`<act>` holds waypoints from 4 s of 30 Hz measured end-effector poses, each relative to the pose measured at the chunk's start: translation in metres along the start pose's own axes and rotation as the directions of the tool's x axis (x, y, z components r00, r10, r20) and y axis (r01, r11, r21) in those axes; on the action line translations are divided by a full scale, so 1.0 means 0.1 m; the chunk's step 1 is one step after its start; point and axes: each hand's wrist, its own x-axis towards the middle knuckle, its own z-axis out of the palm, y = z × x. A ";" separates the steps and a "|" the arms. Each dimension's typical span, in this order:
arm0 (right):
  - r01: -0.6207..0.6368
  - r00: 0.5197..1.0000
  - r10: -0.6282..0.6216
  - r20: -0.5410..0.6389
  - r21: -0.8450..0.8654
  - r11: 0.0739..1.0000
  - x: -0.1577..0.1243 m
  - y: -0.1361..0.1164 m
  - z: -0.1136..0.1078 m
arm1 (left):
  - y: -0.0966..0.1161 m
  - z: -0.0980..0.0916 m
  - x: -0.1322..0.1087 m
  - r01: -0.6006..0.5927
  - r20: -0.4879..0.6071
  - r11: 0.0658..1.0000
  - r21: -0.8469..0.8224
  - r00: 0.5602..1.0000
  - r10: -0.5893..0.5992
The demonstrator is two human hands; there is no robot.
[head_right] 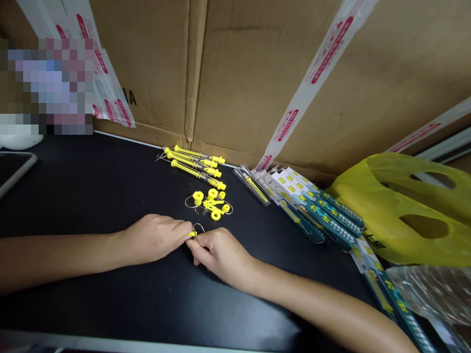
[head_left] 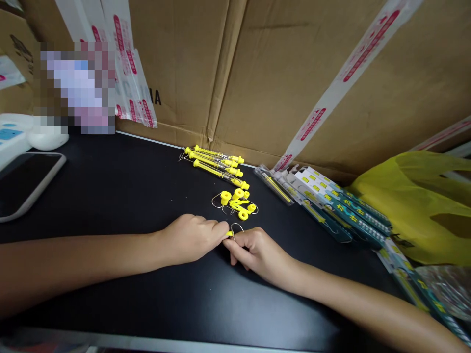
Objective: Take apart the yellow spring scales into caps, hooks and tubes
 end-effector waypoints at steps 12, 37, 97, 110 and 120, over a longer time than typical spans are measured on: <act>-0.064 0.988 0.062 0.141 0.013 0.998 0.01 -0.01 -0.08 | 0.00 0.01 0.01 -0.021 0.022 1.000 -0.021 1.000 0.022; 0.176 0.969 -0.216 -0.118 -0.281 0.943 -0.10 -0.20 -0.13 | 0.02 -0.30 0.02 -0.028 -0.054 0.998 0.051 0.998 0.031; 0.178 0.957 -0.259 -0.131 -0.441 0.880 -0.04 -0.09 -0.11 | -0.05 -0.24 0.01 -0.084 -0.004 0.996 -0.037 0.996 0.084; 0.018 0.970 0.024 -0.243 0.169 0.985 0.07 0.03 -0.14 | -0.26 -0.30 0.06 0.137 -0.091 0.952 -0.272 0.982 -0.167; 0.040 0.929 0.069 -0.363 0.283 0.958 0.11 0.10 -0.19 | -0.46 -0.19 0.07 0.252 -0.179 0.889 -0.381 0.923 -0.339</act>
